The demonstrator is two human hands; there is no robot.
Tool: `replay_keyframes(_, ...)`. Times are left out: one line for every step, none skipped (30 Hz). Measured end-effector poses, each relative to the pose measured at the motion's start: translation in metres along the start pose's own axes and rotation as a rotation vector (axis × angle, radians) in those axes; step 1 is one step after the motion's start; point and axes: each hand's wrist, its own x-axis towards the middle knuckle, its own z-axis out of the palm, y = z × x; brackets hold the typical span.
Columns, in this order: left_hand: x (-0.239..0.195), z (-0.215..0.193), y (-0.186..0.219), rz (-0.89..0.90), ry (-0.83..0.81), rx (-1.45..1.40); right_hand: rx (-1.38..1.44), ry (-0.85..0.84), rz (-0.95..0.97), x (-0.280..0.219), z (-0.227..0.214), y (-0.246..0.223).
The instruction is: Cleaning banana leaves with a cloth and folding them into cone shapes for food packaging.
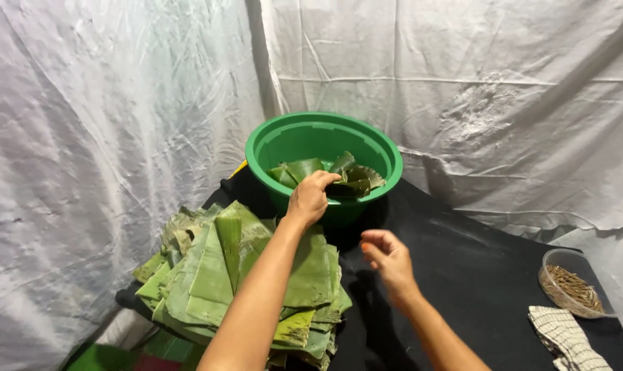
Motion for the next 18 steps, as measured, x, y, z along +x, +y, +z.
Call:
replay_keyframes(0.0, 0.001, 0.001, 0.009, 0.003, 0.001, 0.002, 0.002, -0.009, 0.0, 0.004, 0.005)
replay_keyframes(0.0, 0.001, 0.002, -0.006, 0.02, -0.019, 0.043, -0.024, 0.052, 0.001, 0.007, 0.009)
replay_keyframes(0.001, 0.004, 0.004, -0.017, 0.034, -0.042, 0.085, -0.044, 0.11, 0.002, 0.009, 0.013)
replay_keyframes(0.001, 0.003, 0.005, -0.003, 0.033, -0.043, 0.089, -0.036, 0.099, 0.001, 0.013, 0.008)
replay_keyframes(0.0, 0.002, 0.006, 0.046, 0.122, -0.136, 0.15, -0.048, 0.143, 0.0, 0.019, 0.005)
replay_keyframes(-0.002, 0.001, 0.005, 0.095, 0.21, -0.23, 0.211, -0.062, 0.185, -0.001, 0.025, 0.001)
replay_keyframes(-0.007, -0.002, 0.006, 0.094, 0.203, -0.229, 0.215, -0.057, 0.189, -0.002, 0.029, -0.002)
replay_keyframes(-0.011, -0.005, 0.006, 0.028, 0.256, -0.226, 0.22, -0.066, 0.203, -0.003, 0.034, -0.005)
replay_keyframes(-0.013, -0.009, 0.005, -0.036, 0.314, -0.221, 0.222, -0.079, 0.214, -0.001, 0.039, -0.01)
replay_keyframes(-0.018, -0.015, 0.007, -0.036, 0.313, -0.219, 0.225, -0.08, 0.214, -0.001, 0.042, -0.008)
replay_keyframes(-0.025, -0.022, 0.009, -0.091, 0.369, -0.315, 0.244, -0.089, 0.227, 0.0, 0.046, -0.006)
replay_keyframes(-0.031, -0.03, 0.012, -0.146, 0.425, -0.411, 0.263, -0.099, 0.24, 0.001, 0.051, -0.004)
replay_keyframes(-0.035, -0.029, 0.001, -0.142, 0.43, -0.405, 0.266, -0.106, 0.236, 0.001, 0.055, -0.006)
replay_keyframes(-0.039, -0.028, -0.01, -0.257, 0.451, -0.613, 0.272, -0.103, 0.243, 0.0, 0.06, -0.008)
replay_keyframes(-0.051, -0.025, -0.021, -0.384, 0.478, -0.819, 0.27, -0.109, 0.261, -0.004, 0.063, -0.007)
replay_keyframes(-0.046, -0.026, -0.025, -0.391, 0.493, -0.812, 0.265, -0.125, 0.267, 0.009, 0.062, -0.003)
replay_keyframes(-0.056, -0.027, -0.033, -0.434, 0.476, -0.88, 0.29, -0.138, 0.245, 0.013, 0.064, 0.008)
replay_keyframes(-0.065, -0.028, -0.04, -0.476, 0.46, -0.949, 0.315, -0.15, 0.222, 0.017, 0.066, 0.02)
